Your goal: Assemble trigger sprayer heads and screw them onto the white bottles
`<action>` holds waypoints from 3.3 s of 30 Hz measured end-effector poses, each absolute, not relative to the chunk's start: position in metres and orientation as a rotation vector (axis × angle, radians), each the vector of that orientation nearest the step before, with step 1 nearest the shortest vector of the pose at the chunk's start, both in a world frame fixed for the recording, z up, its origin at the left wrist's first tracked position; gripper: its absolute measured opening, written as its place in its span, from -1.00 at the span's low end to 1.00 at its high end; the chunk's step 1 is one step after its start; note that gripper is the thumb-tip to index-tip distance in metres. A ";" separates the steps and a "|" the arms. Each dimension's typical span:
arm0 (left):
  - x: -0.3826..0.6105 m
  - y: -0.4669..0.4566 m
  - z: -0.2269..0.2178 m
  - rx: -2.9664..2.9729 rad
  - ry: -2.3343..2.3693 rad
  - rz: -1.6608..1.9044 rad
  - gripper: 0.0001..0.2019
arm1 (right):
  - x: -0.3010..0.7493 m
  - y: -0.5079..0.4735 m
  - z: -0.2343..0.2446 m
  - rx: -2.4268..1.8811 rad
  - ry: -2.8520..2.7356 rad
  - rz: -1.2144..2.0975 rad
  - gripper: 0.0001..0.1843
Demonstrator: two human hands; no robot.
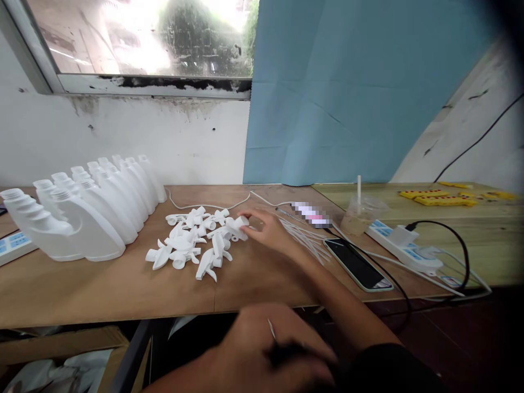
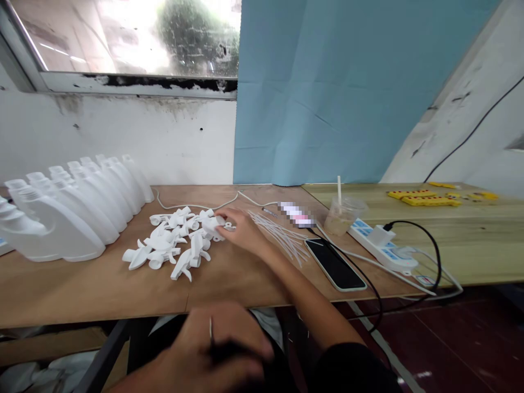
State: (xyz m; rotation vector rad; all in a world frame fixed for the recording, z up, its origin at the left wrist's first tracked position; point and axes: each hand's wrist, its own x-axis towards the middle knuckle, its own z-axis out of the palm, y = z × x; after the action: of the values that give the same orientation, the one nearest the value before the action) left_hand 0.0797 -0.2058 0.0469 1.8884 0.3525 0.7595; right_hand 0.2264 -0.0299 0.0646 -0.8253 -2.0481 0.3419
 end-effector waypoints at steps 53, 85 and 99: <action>0.034 -0.104 -0.010 2.478 1.363 1.148 -0.73 | 0.228 -0.101 0.011 -0.749 -2.184 0.210 -0.73; 0.032 -0.106 -0.006 2.532 1.315 1.014 -0.77 | 0.215 -0.109 0.011 -1.015 -2.287 0.264 -0.55; 0.040 -0.111 -0.007 2.578 1.377 0.993 -0.85 | 0.325 0.013 0.046 -1.952 -2.162 -0.082 -0.83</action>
State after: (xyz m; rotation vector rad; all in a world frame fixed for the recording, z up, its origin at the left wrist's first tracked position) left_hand 0.0396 -0.1112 -0.0067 2.5783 1.3774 0.9932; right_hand 0.3246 0.0131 0.0457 -1.9524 -2.1618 -0.0824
